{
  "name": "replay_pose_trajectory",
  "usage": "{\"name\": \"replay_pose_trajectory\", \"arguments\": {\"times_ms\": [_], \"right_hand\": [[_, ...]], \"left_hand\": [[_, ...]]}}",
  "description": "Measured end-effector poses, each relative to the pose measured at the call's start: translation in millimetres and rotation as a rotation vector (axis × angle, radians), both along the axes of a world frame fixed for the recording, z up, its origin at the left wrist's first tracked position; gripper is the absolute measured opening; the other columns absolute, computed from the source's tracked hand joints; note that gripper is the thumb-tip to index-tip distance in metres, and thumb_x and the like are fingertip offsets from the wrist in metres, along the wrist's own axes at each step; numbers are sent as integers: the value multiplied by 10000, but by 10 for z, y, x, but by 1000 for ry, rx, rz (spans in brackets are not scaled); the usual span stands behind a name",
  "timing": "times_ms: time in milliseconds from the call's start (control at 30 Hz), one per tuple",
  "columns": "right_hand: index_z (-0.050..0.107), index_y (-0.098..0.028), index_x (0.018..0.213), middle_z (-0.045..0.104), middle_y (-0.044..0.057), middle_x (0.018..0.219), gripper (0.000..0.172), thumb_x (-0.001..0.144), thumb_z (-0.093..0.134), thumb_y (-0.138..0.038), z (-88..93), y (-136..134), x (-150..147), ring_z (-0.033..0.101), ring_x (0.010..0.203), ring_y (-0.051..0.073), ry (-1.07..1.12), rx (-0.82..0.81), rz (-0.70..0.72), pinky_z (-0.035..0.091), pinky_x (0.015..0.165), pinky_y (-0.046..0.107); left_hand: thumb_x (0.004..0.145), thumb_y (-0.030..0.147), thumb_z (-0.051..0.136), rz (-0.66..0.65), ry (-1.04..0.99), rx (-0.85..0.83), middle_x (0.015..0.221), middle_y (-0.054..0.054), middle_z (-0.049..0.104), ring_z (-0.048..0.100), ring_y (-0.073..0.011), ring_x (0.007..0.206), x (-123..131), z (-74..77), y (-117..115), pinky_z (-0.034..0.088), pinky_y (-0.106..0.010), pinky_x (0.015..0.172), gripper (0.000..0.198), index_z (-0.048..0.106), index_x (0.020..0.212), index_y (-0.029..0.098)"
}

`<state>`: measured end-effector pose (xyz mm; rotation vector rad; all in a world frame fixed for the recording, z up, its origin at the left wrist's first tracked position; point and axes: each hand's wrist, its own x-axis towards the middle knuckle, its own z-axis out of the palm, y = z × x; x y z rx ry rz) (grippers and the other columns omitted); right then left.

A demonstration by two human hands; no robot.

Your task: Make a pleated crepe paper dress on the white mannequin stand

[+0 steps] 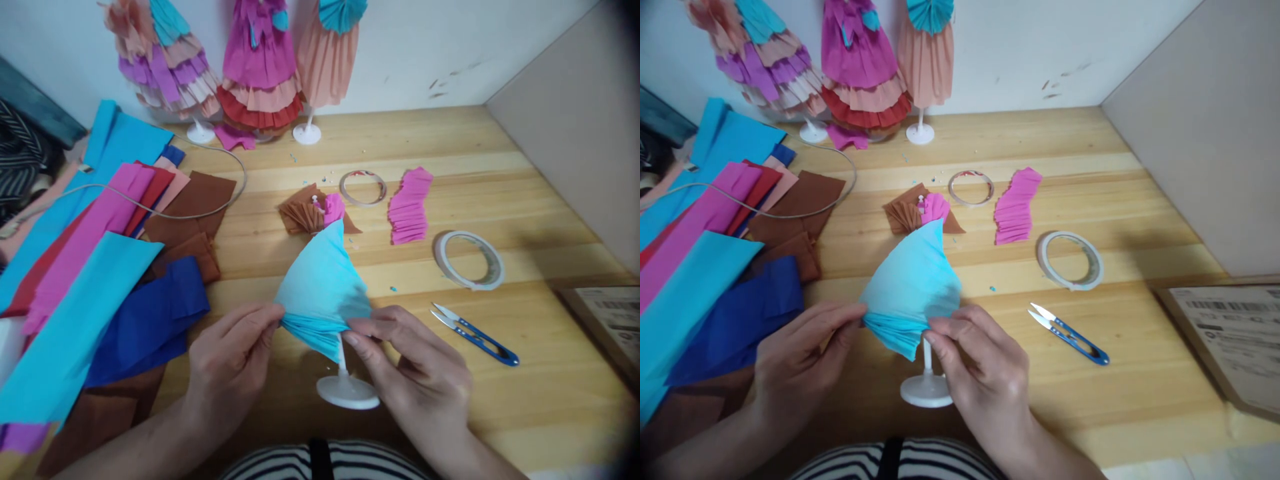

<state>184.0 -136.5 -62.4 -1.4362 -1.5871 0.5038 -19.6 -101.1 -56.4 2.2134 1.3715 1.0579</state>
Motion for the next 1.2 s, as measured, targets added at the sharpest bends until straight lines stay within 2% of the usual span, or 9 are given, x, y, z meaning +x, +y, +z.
{"name": "replay_pose_trajectory", "arguments": {"times_ms": [233,333,433,633,733,867,967,1067,1200], "right_hand": [[667,-217,794,534,2,720,124,785,658,-94,6,-8,-6,551,607,114,-50,8,-20,467,491,223],[653,-214,763,546,31,792,117,781,656,-99,16,-24,-8,567,643,130,-102,46,-38,485,510,241],[633,-216,774,615,65,895,114,798,637,-105,36,-18,-4,630,722,161,-123,53,17,521,562,263],[597,-227,793,652,24,760,143,809,606,-85,79,41,34,625,674,153,-75,-36,163,506,566,268],[614,-209,887,668,46,814,147,780,629,-110,127,57,70,613,740,189,-133,-3,218,496,638,330],[598,-165,1092,668,117,982,348,771,679,-270,247,100,33,573,878,264,-261,65,259,463,750,434],[593,-126,1129,654,152,1023,418,780,669,-343,323,180,-98,539,947,303,-380,61,283,444,797,482],[645,-118,1032,663,146,952,343,773,652,-343,338,269,-248,532,904,315,-487,10,286,427,752,483],[663,-150,848,663,95,806,114,788,613,-233,286,328,-348,549,823,264,-452,2,283,408,730,431]], "left_hand": [[792,20,583,20,13,6,815,-30,724,690,-112,722,14,-16,-5,558,-171,695,180,674,867,156],[807,47,572,22,23,21,820,-27,721,690,-117,726,7,-36,2,562,-185,685,163,664,868,168],[818,63,564,22,46,57,824,-28,720,689,-112,729,0,-50,11,558,-178,686,153,663,875,165],[808,55,566,17,77,90,800,-37,716,688,-109,716,22,-27,33,549,-160,689,138,665,843,145],[820,62,546,17,120,131,807,-41,722,693,-114,708,28,-14,45,555,-165,673,148,666,848,144],[823,52,532,-14,161,229,824,-68,726,703,-133,731,23,-45,36,565,-180,678,163,660,886,131],[827,46,530,-57,153,277,845,-71,725,703,-137,768,21,-79,15,568,-189,701,178,644,924,143],[827,34,521,-84,139,255,850,-73,723,698,-136,783,25,-75,2,566,-189,724,202,634,947,150],[830,26,498,-104,111,194,841,-66,719,688,-122,754,43,-16,12,559,-171,702,211,622,942,155]]}}
